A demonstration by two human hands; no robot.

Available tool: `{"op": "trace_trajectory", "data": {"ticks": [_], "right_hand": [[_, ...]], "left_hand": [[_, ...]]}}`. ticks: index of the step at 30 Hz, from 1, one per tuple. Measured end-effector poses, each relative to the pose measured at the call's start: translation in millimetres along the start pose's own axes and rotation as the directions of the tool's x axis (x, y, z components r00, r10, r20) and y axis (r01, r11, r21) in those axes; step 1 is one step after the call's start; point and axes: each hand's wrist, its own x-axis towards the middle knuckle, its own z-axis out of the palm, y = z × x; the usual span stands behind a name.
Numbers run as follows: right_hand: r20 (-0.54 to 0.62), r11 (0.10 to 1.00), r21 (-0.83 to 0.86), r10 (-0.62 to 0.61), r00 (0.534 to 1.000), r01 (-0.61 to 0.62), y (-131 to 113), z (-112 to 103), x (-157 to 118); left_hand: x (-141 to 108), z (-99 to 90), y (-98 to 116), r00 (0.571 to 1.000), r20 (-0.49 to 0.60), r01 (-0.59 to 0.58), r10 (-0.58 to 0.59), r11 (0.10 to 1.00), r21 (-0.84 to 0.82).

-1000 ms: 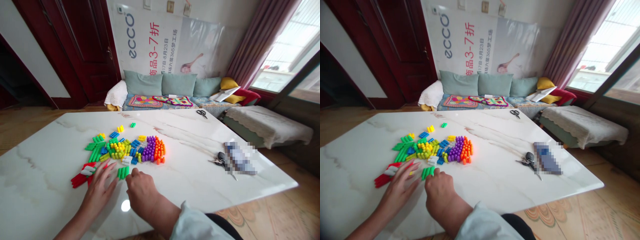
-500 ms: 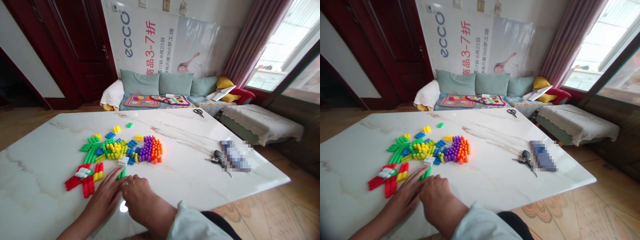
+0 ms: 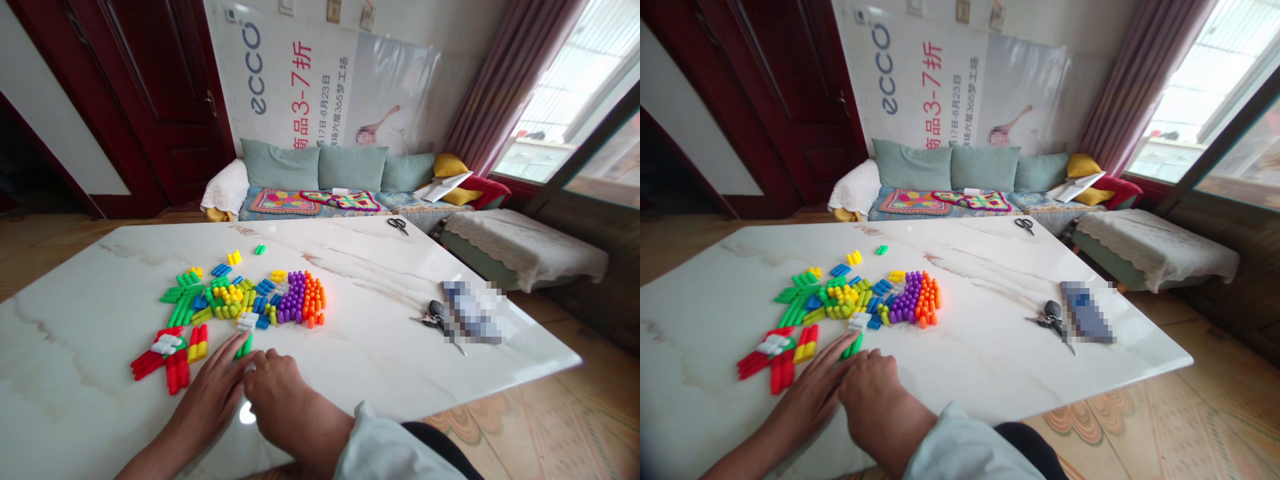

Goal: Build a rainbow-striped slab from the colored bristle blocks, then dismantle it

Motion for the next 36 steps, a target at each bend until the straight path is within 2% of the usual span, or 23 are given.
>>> {"op": "trace_trajectory", "data": {"ticks": [14, 27, 30, 33, 36], "right_hand": [[0.027, 1.000, 0.019, 0.002, 1.000, -0.003, 0.7, 0.8, 1.4], [0.031, 1.000, 0.017, 0.000, 1.000, -0.001, 1.4, -12.9, -2.5], [0.042, 1.000, 0.023, 0.003, 0.999, -0.004, 1.9, -14.5, -1.0], [0.114, 0.999, 0.048, 0.013, 0.993, -0.019, 2.3, -19.1, 0.1], [0.158, 0.997, 0.066, 0.022, 0.987, -0.032, 3.5, -24.4, -0.8]], "left_hand": [[1.3, -1.7, 1.3, 1.000, -0.006, 0.003, -0.003, 1.000, -0.007], [3.0, -6.4, 5.2, 0.999, 0.000, 0.037, -0.037, 0.997, -0.065], [4.2, -11.3, 7.1, 1.000, -0.014, 0.022, -0.023, 0.999, -0.046], [7.4, -22.2, 4.8, 0.999, -0.031, 0.016, -0.016, 1.000, 0.002], [11.2, -38.1, -6.1, 0.993, -0.086, 0.082, -0.077, 0.995, 0.063]]}}
